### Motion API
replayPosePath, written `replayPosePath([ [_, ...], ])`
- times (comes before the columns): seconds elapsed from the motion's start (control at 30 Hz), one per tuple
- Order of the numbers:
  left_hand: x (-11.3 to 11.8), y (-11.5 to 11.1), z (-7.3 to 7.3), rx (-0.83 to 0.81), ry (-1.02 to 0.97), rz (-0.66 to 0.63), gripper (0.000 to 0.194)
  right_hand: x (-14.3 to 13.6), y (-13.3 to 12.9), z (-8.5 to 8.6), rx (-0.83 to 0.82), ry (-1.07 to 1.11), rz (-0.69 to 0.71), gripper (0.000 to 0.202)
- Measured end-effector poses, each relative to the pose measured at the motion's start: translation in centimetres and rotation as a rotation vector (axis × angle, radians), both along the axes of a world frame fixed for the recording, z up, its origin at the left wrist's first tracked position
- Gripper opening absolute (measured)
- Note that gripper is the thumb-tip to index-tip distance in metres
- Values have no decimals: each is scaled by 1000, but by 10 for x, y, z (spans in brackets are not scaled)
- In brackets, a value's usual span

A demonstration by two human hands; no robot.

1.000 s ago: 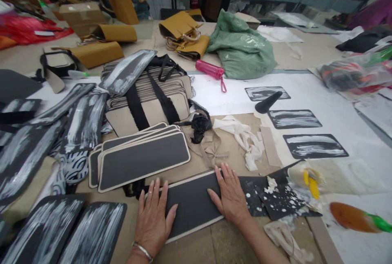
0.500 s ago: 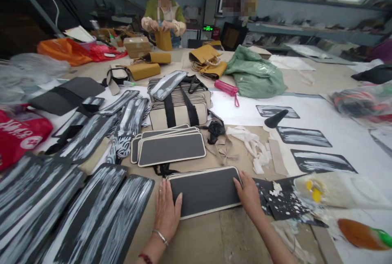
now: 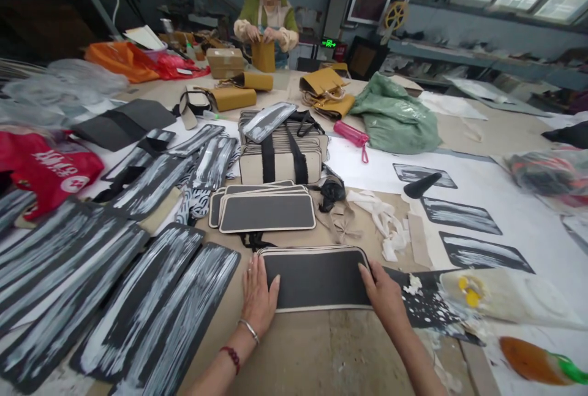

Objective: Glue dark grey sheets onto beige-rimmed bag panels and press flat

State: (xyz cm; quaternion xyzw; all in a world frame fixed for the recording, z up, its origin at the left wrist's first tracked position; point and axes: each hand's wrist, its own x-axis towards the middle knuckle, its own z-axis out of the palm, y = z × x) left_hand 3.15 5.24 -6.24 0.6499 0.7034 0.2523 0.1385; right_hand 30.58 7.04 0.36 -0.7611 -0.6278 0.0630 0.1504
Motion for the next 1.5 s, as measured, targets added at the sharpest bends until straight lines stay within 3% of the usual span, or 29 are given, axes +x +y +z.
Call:
replayPosePath([
  [0.3, 2, 0, -3, 40, 88, 9, 63, 4, -4, -39, 112, -160, 68, 42],
  [0.5, 3, 0, -2, 68, 130, 15, 66, 6, -3, -47, 130, -156, 36, 38],
  [0.83, 5, 1, 1, 77, 152, 6, 68, 3, 7, -43, 152, -220, 66, 35],
  [1.03, 5, 0, 3, 71, 167, 0, 70, 12, 34, -25, -63, -236, 218, 37],
  [1.17, 6, 0, 1, 83, 156, 10, 69, 18, 43, -16, -136, -252, 230, 39],
  [1.5, 9, 1, 2, 89, 152, 42, 68, 9, 42, -2, -53, -345, 226, 36],
])
